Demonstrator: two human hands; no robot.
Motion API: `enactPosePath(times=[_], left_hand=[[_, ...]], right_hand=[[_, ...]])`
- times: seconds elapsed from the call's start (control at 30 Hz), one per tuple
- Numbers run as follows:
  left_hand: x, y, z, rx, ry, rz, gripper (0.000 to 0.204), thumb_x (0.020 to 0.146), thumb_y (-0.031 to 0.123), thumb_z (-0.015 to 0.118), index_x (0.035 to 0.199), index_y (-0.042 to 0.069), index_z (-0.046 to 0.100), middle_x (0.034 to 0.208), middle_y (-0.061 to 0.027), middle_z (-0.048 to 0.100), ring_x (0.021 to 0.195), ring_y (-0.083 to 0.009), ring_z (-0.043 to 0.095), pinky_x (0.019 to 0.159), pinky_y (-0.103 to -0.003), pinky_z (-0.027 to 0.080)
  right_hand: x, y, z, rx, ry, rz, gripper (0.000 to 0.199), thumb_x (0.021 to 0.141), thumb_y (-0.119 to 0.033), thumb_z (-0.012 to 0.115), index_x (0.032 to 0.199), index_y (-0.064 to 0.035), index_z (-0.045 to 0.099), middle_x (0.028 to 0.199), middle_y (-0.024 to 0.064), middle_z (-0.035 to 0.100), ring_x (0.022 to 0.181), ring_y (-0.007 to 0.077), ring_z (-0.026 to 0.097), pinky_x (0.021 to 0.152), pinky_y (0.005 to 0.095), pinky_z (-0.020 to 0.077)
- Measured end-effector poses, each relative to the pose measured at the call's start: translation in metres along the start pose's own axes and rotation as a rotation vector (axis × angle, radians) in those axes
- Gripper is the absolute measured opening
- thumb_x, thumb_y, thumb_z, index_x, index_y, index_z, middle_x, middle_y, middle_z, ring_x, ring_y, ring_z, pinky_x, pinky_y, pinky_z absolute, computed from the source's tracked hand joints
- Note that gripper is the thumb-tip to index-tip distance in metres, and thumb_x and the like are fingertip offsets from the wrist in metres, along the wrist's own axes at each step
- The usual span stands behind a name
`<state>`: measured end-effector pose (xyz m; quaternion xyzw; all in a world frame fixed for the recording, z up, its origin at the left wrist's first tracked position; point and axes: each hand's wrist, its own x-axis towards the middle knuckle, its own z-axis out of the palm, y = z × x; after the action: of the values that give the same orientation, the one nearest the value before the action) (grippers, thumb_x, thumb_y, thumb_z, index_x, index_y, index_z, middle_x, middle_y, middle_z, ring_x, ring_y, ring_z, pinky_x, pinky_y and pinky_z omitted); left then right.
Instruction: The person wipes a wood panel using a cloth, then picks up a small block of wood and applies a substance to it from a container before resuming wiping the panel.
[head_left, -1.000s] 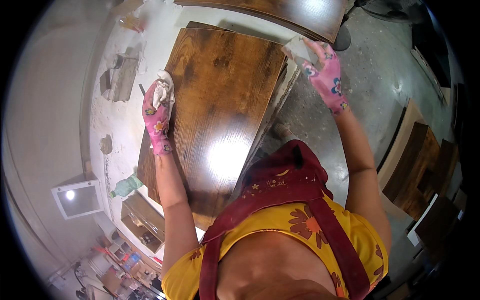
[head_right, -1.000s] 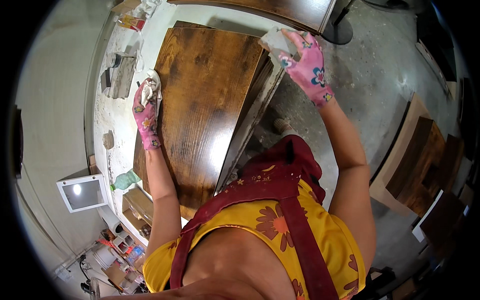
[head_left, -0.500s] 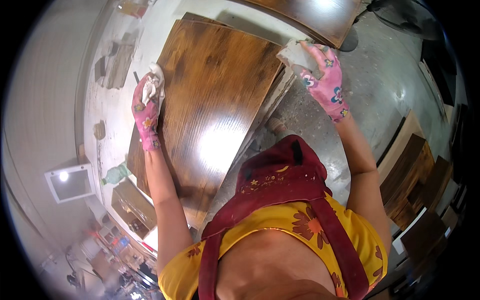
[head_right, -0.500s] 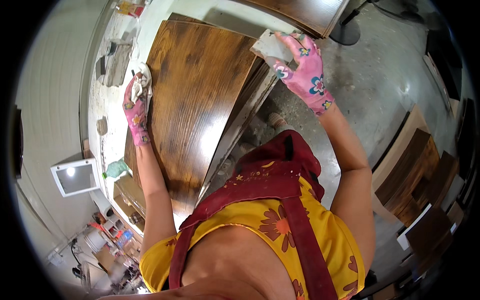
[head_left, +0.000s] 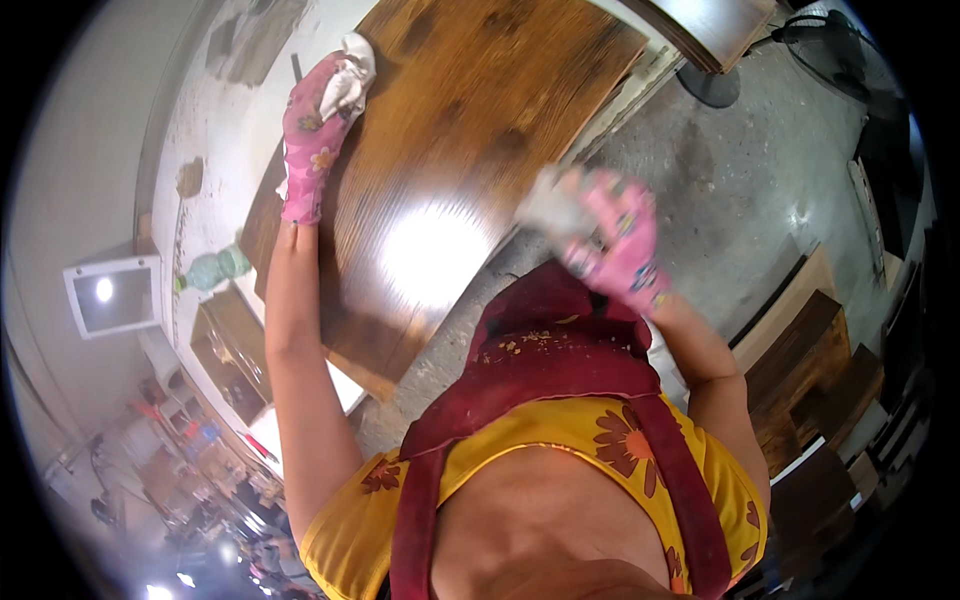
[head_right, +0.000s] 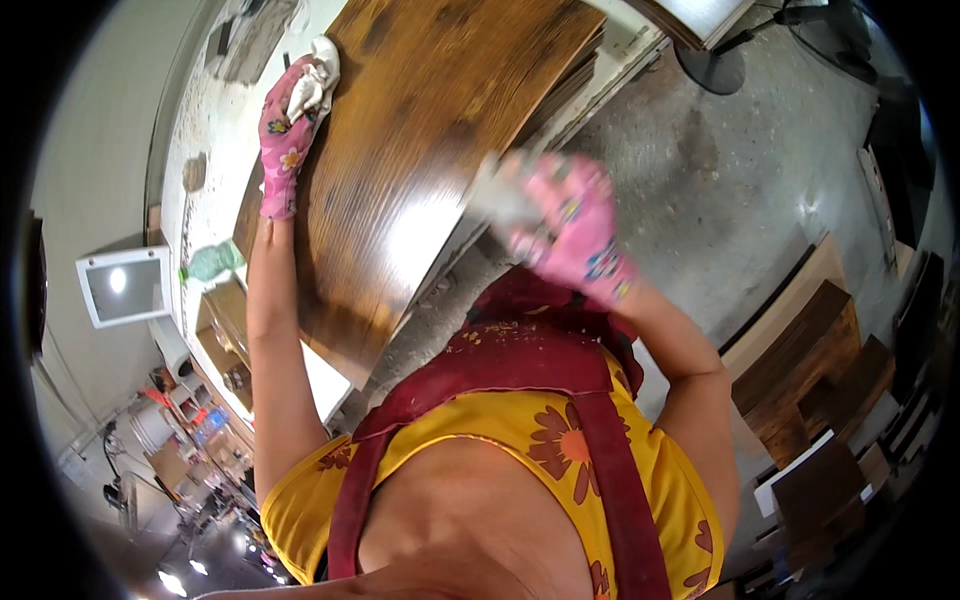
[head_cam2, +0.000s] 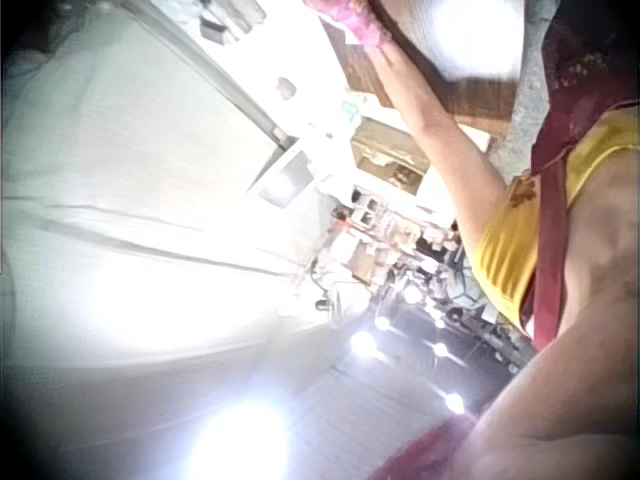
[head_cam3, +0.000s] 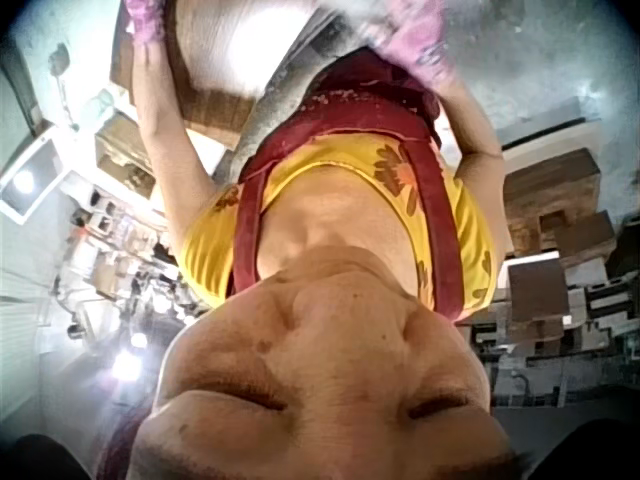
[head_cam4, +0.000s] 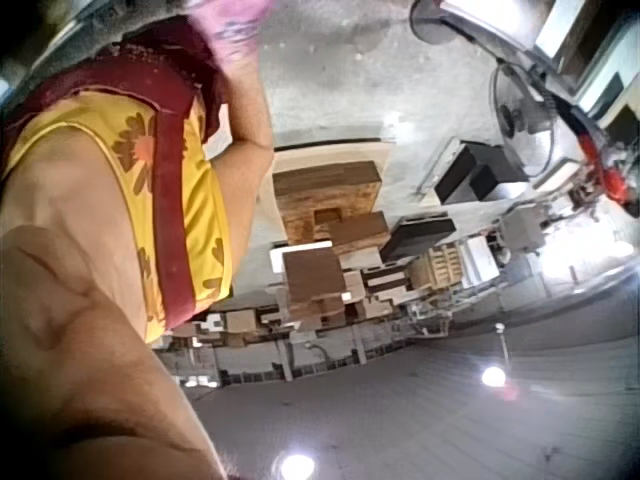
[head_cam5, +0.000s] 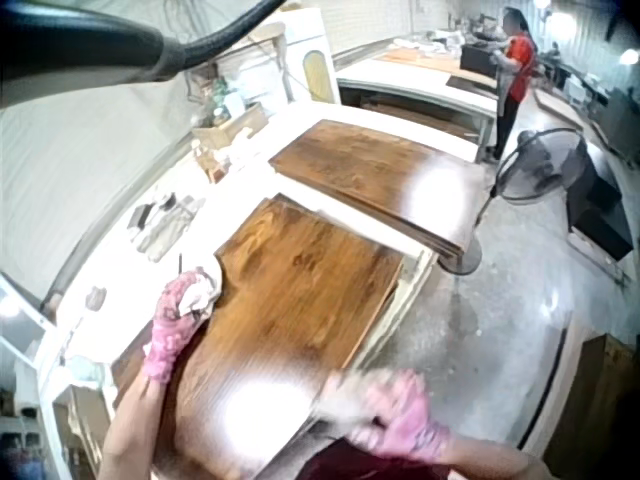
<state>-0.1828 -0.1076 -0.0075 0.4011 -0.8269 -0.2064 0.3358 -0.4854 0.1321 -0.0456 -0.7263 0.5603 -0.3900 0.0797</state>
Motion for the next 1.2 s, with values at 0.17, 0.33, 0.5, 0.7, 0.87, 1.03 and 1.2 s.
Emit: enactPosePath(times=[0.17,0.33,0.5,0.7,0.87,1.03,1.2], left_hand=[[-0.098,0.029,-0.048,0.112,-0.147,0.014,0.048,0.071,0.001,0.072,0.117,0.01,0.061,0.121,-0.0103,0.061,0.11,-0.0273,0.058,0.093,-0.034,0.046],[-0.129,0.022,-0.065,0.13,-0.13,0.095,0.053,0.068,-0.001,0.069,0.119,0.01,0.06,0.123,-0.0083,0.061,0.113,-0.028,0.057,0.096,-0.034,0.045],[-0.128,0.007,-0.065,0.011,-0.128,0.169,0.06,0.068,-0.006,0.058,0.125,0.013,0.057,0.124,-0.0068,0.06,0.115,-0.026,0.056,0.101,-0.034,0.042],[-0.143,0.008,-0.072,-0.532,-0.218,-0.091,0.062,0.07,-0.011,0.048,0.131,0.002,0.048,0.12,-0.0074,0.059,0.072,-0.0117,0.056,0.058,-0.023,0.045],[-0.147,-0.013,-0.058,-1.146,-0.2,-0.169,0.067,0.069,-0.014,0.052,0.133,0.002,0.043,0.131,-0.0084,0.053,0.052,-0.0022,0.045,0.043,-0.016,0.032],[-0.15,-0.014,-0.059,-1.169,-0.224,-0.163,0.065,0.07,-0.013,0.054,0.131,0.001,0.043,0.131,-0.0093,0.052,0.055,-0.0028,0.047,0.045,-0.016,0.034],[-0.146,-0.022,-0.056,-0.913,-0.153,-0.047,0.062,0.07,-0.014,0.053,0.13,0.002,0.046,0.127,-0.0093,0.055,0.071,-0.0079,0.054,0.057,-0.018,0.042]], right_hand=[[0.014,0.005,-0.002,-0.071,0.059,0.138,0.056,0.073,-0.02,0.071,0.123,-0.0038,0.053,0.112,0.0165,0.051,0.101,0.0335,0.05,0.093,0.041,0.0399],[-0.044,-0.094,0.041,-0.083,-0.064,-0.118,0.055,0.074,-0.034,0.067,0.121,-0.0076,0.056,0.109,0.0102,0.053,0.096,0.0266,0.051,0.088,0.0424,0.039],[-0.081,-0.17,0.077,0.108,-0.136,-0.268,0.054,0.076,-0.043,0.063,0.12,-0.0112,0.057,0.103,0.0088,0.052,0.095,0.0245,0.051,0.086,0.0423,0.0389],[-0.067,-0.14,0.056,-0.111,-0.087,0.032,0.06,0.074,-0.037,0.069,0.124,-0.0068,0.055,0.112,0.0143,0.055,0.098,0.0327,0.05,0.09,0.0483,0.0383],[-0.093,-0.194,0.082,-0.036,-0.165,-0.149,0.057,0.077,-0.039,0.068,0.124,-0.0089,0.057,0.11,0.0125,0.055,0.102,0.0307,0.048,0.092,0.046,0.0357],[-0.122,-0.237,0.121,0.02,-0.215,-0.364,0.056,0.078,-0.043,0.063,0.124,-0.012,0.057,0.112,0.0078,0.051,0.102,0.0254,0.048,0.092,0.0431,0.0355],[-0.119,-0.264,0.124,0.141,-0.334,-0.371,0.059,0.072,-0.039,0.068,0.125,-0.0143,0.057,0.104,0.0044,0.053,0.098,0.0236,0.049,0.087,0.041,0.0371]])
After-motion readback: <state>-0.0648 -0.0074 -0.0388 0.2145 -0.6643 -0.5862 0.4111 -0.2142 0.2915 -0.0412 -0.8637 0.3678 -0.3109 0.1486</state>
